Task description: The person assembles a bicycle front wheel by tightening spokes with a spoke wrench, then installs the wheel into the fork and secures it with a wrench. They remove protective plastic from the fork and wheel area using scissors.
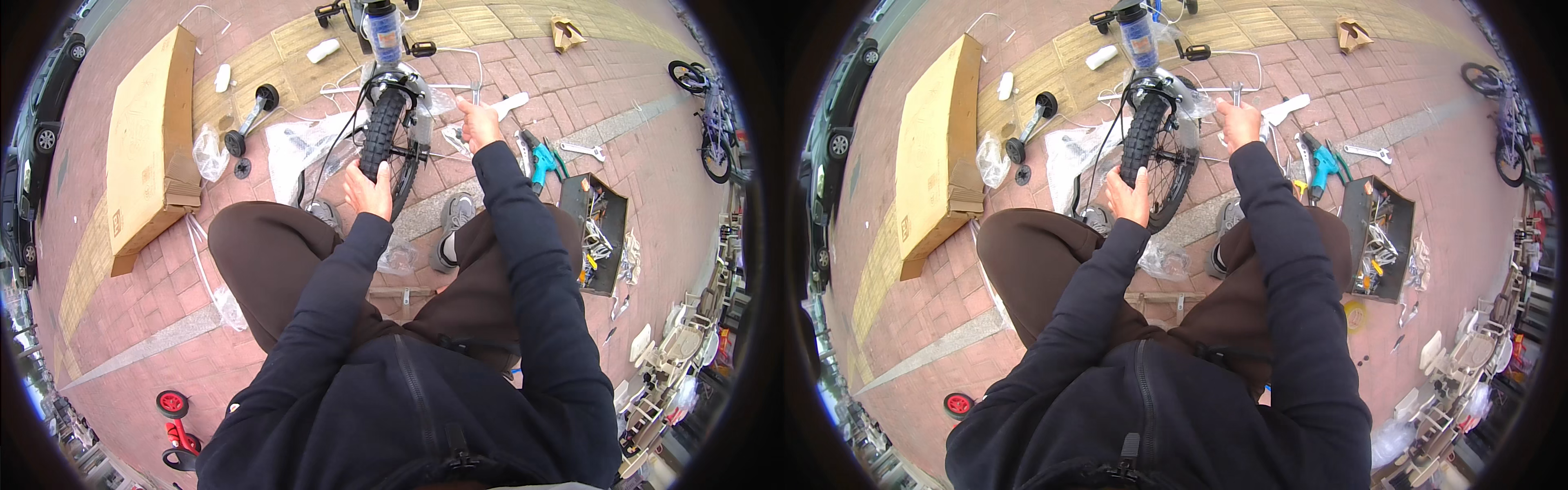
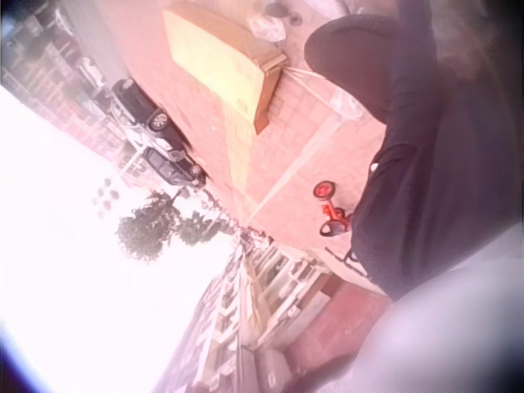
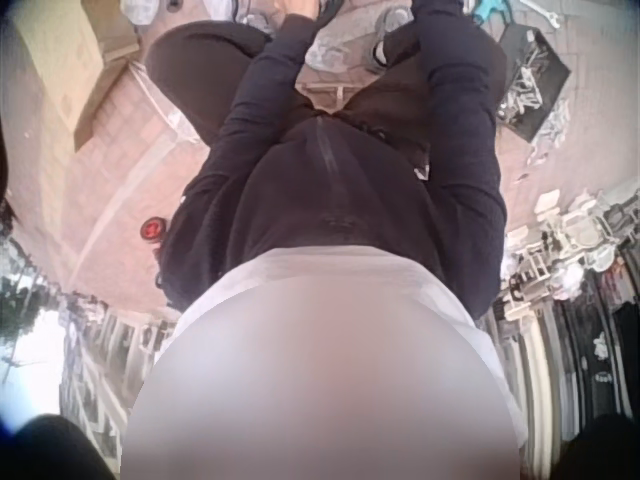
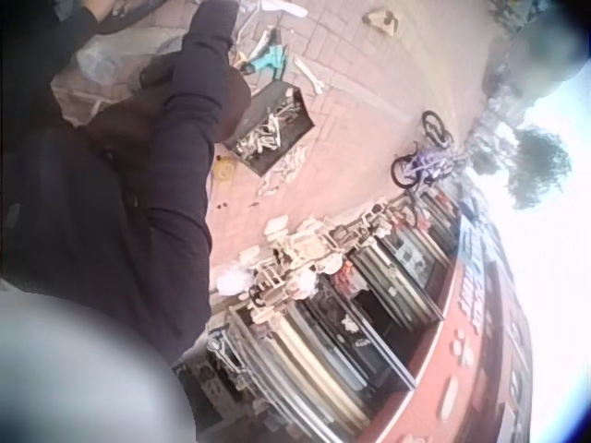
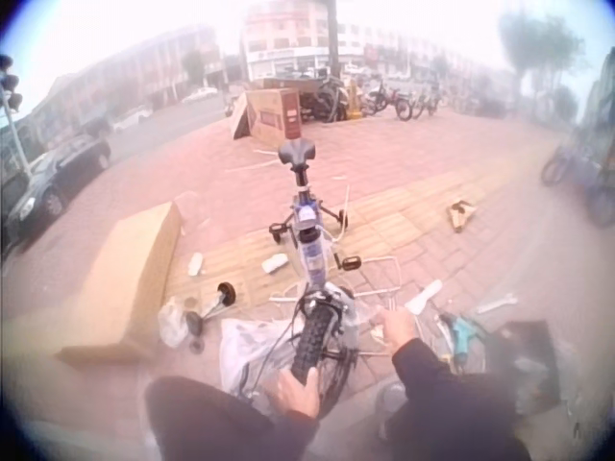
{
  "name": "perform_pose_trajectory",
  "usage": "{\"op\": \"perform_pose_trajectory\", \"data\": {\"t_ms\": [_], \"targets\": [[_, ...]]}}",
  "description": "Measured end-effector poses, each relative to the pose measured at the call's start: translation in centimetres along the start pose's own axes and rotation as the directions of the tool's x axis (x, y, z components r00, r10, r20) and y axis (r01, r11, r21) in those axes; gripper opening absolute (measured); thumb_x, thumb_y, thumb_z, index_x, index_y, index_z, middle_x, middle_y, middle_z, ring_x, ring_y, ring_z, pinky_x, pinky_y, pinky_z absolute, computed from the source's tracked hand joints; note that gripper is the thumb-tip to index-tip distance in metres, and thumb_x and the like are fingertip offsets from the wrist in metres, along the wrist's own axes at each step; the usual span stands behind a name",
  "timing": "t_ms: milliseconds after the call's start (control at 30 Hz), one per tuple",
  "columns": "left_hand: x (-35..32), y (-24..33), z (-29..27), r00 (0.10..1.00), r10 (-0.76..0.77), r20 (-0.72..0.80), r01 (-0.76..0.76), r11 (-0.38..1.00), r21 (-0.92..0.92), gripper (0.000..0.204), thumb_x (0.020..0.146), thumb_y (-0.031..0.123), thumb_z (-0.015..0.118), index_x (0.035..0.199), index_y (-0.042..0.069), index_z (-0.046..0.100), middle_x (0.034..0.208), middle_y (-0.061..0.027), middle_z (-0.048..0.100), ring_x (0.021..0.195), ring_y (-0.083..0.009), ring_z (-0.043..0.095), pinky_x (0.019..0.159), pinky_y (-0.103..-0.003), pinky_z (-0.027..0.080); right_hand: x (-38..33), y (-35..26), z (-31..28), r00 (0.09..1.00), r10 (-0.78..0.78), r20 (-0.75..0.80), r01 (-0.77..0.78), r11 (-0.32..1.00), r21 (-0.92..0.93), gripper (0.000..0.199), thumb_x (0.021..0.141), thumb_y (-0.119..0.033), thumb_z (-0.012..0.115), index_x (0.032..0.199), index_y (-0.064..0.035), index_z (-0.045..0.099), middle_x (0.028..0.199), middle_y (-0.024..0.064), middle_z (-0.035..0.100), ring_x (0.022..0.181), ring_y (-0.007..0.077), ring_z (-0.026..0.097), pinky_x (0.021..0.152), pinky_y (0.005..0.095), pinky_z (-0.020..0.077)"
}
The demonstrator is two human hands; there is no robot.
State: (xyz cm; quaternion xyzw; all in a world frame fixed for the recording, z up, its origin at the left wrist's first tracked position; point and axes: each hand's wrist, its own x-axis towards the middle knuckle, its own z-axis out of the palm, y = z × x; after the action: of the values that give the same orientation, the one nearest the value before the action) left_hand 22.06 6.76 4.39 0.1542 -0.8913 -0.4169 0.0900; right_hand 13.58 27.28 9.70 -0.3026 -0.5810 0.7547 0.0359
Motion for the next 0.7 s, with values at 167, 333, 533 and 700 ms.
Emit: {"op": "perform_pose_trajectory", "data": {"t_ms": [167, 333, 533, 700], "targets": [[-1.3, 0.6, -0.3, 0.992, -0.032, 0.125, 0.053, 0.984, -0.173, 0.053, 0.073, 0.029, 0.067, 0.113, 0.002, 0.043, 0.109, -0.0172, 0.05, 0.106, -0.0347, 0.044, 0.089, -0.047, 0.032, -2.9, -2.8, -2.9, 0.995, 0.003, 0.103, -0.008, 0.999, 0.04, 0.015, 0.078, -0.013, 0.064, 0.085, -0.0037, 0.054, 0.054, -0.0054, 0.038, 0.036, 0.0045, 0.028, 0.033, 0.022, 0.0202], [1.9, -1.0, -0.6, 0.993, 0.116, 0.021, -0.11, 0.972, -0.206, 0.05, 0.072, 0.018, 0.068, 0.114, 0.0, 0.047, 0.108, -0.0172, 0.052, 0.102, -0.0339, 0.049, 0.088, -0.043, 0.037, -3.8, -0.1, -3.9, 0.997, 0.075, 0.006, -0.075, 0.997, -0.003, 0.015, 0.079, -0.009, 0.062, 0.091, -0.0038, 0.055, 0.063, -0.0011, 0.044, 0.039, 0.0054, 0.032, 0.034, 0.0229, 0.0216], [5.2, -1.1, -1.4, 0.993, 0.085, -0.086, -0.101, 0.974, -0.201, 0.049, 0.072, 0.007, 0.064, 0.117, -0.002, 0.046, 0.112, -0.0204, 0.049, 0.104, -0.0363, 0.049, 0.09, -0.04, 0.039, -1.7, 3.2, -4.9, 0.986, 0.148, 0.081, -0.141, 0.986, -0.086, 0.013, 0.078, -0.004, 0.055, 0.091, -0.0008, 0.055, 0.064, 0.0018, 0.046, 0.04, 0.0078, 0.034, 0.035, 0.0247, 0.0259], [2.9, 0.9, 0.1, 0.803, 0.544, -0.245, -0.54, 0.837, 0.088, 0.031, 0.068, 0.007, 0.066, 0.098, 0.006, 0.056, 0.108, -0.0129, 0.052, 0.099, -0.0286, 0.05, 0.085, -0.036, 0.037, 1.6, 11.6, -6.1, 0.891, 0.433, -0.138, -0.454, 0.835, -0.312, 0.015, 0.081, -0.002, 0.041, 0.082, 0.0041, 0.054, 0.064, 0.0146, 0.055, 0.045, 0.0205, 0.05, 0.037, 0.0332, 0.0417]]}}
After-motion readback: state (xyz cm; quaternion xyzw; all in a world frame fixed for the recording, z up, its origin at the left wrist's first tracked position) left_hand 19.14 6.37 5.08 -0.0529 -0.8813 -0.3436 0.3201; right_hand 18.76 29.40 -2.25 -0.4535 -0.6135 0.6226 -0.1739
